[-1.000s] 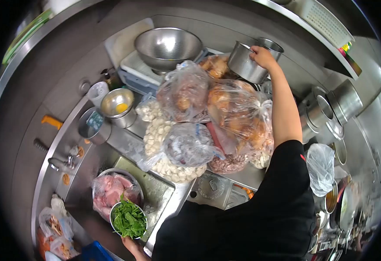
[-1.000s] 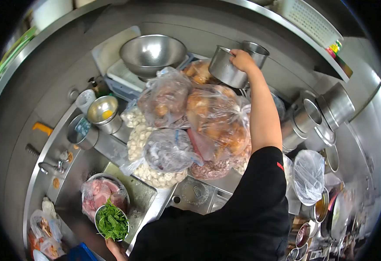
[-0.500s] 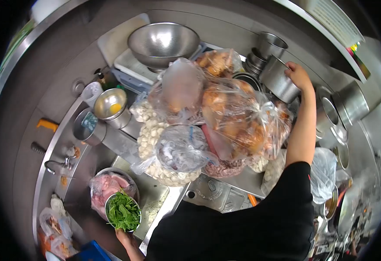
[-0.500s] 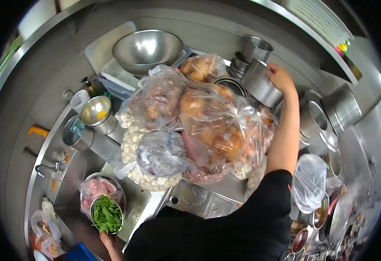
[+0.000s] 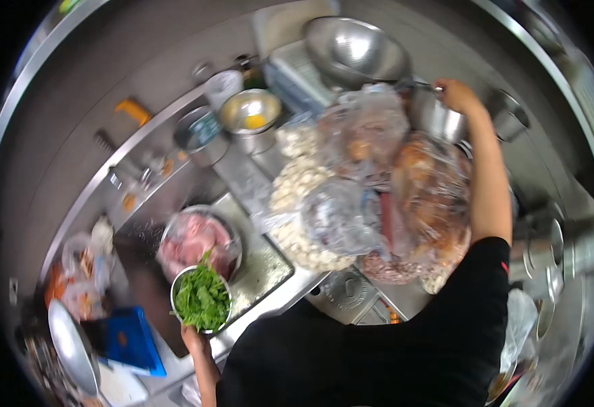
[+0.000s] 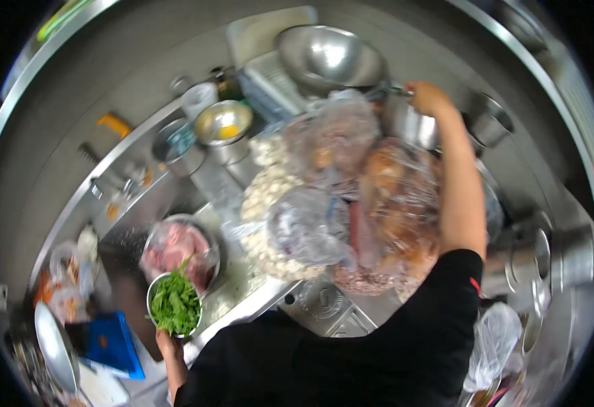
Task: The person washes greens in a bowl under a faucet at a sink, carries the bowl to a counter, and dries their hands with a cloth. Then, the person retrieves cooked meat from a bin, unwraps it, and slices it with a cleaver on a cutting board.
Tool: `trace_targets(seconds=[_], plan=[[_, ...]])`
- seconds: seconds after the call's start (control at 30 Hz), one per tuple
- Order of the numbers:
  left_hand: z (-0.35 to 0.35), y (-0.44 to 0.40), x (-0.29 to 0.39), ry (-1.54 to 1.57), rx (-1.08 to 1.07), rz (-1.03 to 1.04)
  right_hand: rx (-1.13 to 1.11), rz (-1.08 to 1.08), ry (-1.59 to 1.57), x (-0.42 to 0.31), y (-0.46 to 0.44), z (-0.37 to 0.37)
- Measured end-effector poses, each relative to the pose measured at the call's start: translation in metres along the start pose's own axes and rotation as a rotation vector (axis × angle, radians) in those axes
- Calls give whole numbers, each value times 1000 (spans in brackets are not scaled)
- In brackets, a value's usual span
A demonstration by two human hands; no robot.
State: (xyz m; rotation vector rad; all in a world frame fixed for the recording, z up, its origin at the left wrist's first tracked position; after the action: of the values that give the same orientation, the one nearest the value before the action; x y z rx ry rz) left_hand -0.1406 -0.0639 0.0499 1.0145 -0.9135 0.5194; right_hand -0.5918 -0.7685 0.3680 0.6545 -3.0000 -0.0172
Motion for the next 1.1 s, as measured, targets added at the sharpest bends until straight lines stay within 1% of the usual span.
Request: trace_targets(seconds=[0.03,0.07,0.1,0.13,0.2,0.27,0.3,0.33,0.37,0.4,0.43,0.47,0.5,0.53,0.57,0.6,0.63,0.7,0.73,0.77,0.8,0.83,0.9,0.97,1.03,1.1], plan=[[2,7,4,18,81,-32,5,-23,50,-23,-4,-10],[-11,4,-2,16,101,-41,36,-71,8,-44,-14,-16],[-20,3,-6,49,109,-15,58,-115,-38,-73,-20,-20],[-39,-2,-14,-15,94,35,46,-201,-119,-106,-25,-24],[-53,-2,-15,16,119,51,8,-324,-219,-197,-18,-21],[-73,-6,-19,41,92,66,55,-560,-279,-305,3,-16],[-68,-3,-11,69,106,75,34,-629,-346,-355,5,8],[-75,-12,-21,73,122,87,-29,-797,-488,-402,6,46],[-80,-10,-16,59,153,76,-188,-733,-627,-459,20,82],[-77,-7,-8,79,184,69,-155,-899,-627,-509,26,129],[-78,-3,-2,97,215,62,-322,-876,-548,-558,50,161],[-89,-5,-6,82,215,58,-360,-960,-538,-600,59,226],[-93,-5,-6,91,239,48,-433,-932,-485,-638,66,315],[-93,-4,-2,84,260,71,-582,-915,-434,-662,96,332],[-95,-20,-19,100,256,123,-614,-928,-157,-690,106,381],[-105,-15,-18,85,272,107,-543,-969,-219,-702,133,407],[-110,-13,-17,90,290,97,-559,-981,-213,-705,153,422],[-119,-6,-4,80,326,24,-198,-1131,-251,-711,182,432],[-121,-3,4,98,329,10,-218,-1098,-343,-722,182,448],[-127,-2,7,100,333,-4,-233,-1097,-338,-723,180,464],[-118,-23,-13,103,309,37,-387,-1012,-254,-716,152,468],[-119,-26,-12,89,296,47,-571,-908,-179,-707,145,474],[-117,-37,-10,69,272,76,-704,-785,108,-668,119,488],[-113,-44,-6,100,247,64,-778,-668,502,-669,113,396],[-106,-52,-4,118,237,83,-736,-652,312,-676,71,376],[-98,-53,5,90,253,56,-550,-620,6,-701,20,360]])
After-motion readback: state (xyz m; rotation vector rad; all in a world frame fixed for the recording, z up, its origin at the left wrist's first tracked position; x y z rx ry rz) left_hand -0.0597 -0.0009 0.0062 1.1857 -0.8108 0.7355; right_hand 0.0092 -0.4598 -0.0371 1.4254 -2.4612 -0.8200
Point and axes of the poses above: each hand's wrist, its own y-axis away from the middle knuckle, its own z-axis out of the palm, x = y × z, the point moved 2 cm from there along -y, towards the middle knuckle, and after that the axes turned 3 degrees about -x, right-handed, at the moved point
